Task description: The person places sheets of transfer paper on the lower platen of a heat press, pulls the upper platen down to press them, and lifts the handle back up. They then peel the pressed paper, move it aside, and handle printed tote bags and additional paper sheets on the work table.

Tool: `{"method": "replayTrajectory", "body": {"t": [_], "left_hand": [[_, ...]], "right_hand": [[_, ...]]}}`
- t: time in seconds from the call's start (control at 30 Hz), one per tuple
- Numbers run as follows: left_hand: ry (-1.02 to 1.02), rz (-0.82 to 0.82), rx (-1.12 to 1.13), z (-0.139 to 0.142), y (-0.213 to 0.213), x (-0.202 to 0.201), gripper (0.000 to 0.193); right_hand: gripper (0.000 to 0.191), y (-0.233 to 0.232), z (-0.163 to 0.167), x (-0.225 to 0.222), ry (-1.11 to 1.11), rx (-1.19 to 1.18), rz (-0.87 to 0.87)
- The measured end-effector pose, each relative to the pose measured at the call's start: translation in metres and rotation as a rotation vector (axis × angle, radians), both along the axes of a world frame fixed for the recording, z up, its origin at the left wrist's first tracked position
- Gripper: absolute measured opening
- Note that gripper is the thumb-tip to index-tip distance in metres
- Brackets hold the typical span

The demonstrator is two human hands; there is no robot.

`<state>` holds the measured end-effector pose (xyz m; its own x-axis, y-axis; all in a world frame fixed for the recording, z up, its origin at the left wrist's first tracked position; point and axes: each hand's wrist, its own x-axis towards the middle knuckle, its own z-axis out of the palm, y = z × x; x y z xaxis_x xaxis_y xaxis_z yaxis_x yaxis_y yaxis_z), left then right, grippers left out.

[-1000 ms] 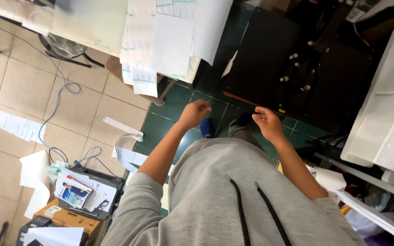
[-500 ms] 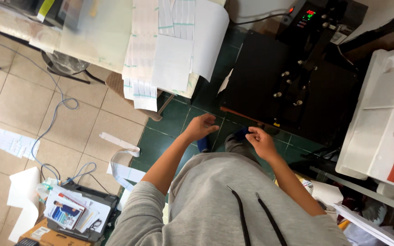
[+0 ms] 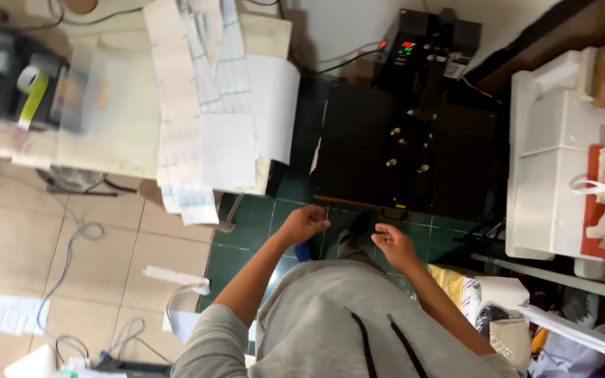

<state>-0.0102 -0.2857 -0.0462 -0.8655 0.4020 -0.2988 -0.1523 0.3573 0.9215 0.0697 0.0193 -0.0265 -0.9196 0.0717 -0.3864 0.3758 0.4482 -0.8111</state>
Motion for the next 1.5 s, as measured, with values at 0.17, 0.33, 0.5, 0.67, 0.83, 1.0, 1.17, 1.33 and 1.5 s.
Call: {"method": "replayTrajectory", "body": {"t": [0.17,0.33,0.5,0.67,0.83,1.0,1.17,1.33,1.5], "left_hand": [[-0.010,-0.101,-0.041,0.006,0.025,-0.019,0.051],[-0.019,-0.157,-0.047,0.018,0.044,-0.034,0.053],[-0.019,-0.177,-0.094,0.027,0.047,-0.045,0.050],[-0.023,-0.135,-0.104,0.027,0.042,-0.055,0.048],[-0.029,-0.071,-0.075,0.019,0.040,-0.059,0.047],[-0.048,0.005,-0.097,0.013,0.045,-0.060,0.045],[-0.011,0.071,-0.127,0.014,0.044,-0.063,0.042],[-0.022,0.133,-0.088,0.018,0.035,-0.067,0.041],[-0.006,0.202,-0.052,0.025,0.025,-0.070,0.040]], "right_hand": [[0.048,0.008,0.007,0.003,-0.128,0.016,-0.060],[0.049,0.012,0.008,-0.001,-0.069,-0.053,-0.101],[0.048,0.016,0.008,-0.016,-0.055,-0.011,-0.098],[0.048,0.017,0.014,-0.040,-0.009,-0.075,-0.080],[0.047,0.020,0.018,-0.053,-0.009,-0.063,-0.057],[0.046,0.022,0.019,-0.059,0.004,-0.030,-0.020],[0.046,0.020,0.022,-0.072,0.026,-0.039,0.019],[0.051,0.017,0.032,-0.085,-0.102,0.045,0.039],[0.054,0.015,0.038,-0.095,-0.075,0.007,0.044]]}}
